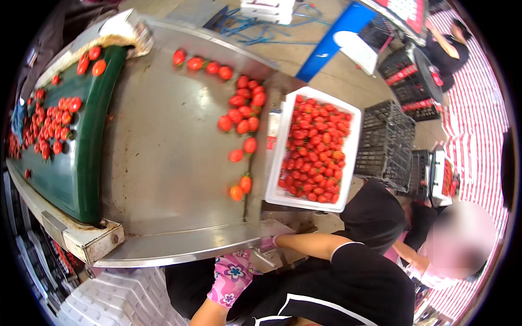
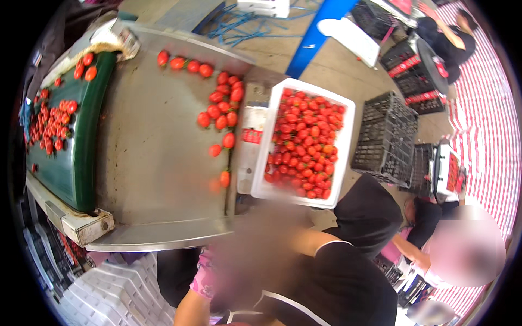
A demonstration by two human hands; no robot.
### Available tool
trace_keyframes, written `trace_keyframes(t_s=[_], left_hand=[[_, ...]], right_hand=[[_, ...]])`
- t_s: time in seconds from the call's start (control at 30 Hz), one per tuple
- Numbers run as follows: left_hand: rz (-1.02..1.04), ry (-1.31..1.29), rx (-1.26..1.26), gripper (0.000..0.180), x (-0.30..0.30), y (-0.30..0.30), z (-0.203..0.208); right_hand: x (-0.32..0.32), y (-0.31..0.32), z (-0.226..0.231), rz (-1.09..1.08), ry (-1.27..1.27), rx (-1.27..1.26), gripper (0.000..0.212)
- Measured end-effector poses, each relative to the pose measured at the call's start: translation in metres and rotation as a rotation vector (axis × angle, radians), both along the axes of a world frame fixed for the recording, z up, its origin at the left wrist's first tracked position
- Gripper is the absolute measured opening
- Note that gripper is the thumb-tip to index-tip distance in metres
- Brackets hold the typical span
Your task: The person sorts tomatoes from a conveyor belt into a white bin, occasionally weighing the bin and moving filled containers.
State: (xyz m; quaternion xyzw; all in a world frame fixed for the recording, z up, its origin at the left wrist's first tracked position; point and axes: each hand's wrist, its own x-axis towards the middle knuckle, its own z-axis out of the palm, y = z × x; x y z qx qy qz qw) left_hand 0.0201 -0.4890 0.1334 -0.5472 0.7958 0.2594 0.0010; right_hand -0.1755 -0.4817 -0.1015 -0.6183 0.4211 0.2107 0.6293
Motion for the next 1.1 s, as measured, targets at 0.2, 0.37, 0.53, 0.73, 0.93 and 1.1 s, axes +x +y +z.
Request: trace_keyframes(t_s=[0.2, 0.37, 0.53, 0.73, 0.93, 1.1], left_hand=[[-0.126, -0.191, 0.294, 0.033, -0.024, 0.003, -0.012], [-0.315, -0.171, 0.351, 0.042, -0.056, -0.018, -0.015], [-0.177, -0.163, 0.694, 0.051, -0.062, -0.029, 0.013], [-0.18, -0.134, 0.827, 0.053, -0.074, -0.039, 0.011], [-0.21, -0.233, 0.78, 0.05, -0.067, -0.049, -0.013], [-0.214, -0.159, 0.756, 0.05, -0.067, -0.051, -0.025]], right_hand=[[-0.044, -0.057, 0.12, -0.455, -0.247, 0.29, 0.02], [-0.106, -0.12, 0.215, -0.915, -0.388, -0.218, 0.015], [-0.094, -0.15, 0.332, -0.147, 0.175, -0.833, 0.045], [-0.13, -0.217, 0.2, -0.393, -0.015, -1.238, 0.044], [-0.124, -0.257, 0.154, -0.442, 0.231, -1.068, 0.049], [-0.113, -0.189, 0.168, -0.278, 0.196, -1.229, 0.055]])
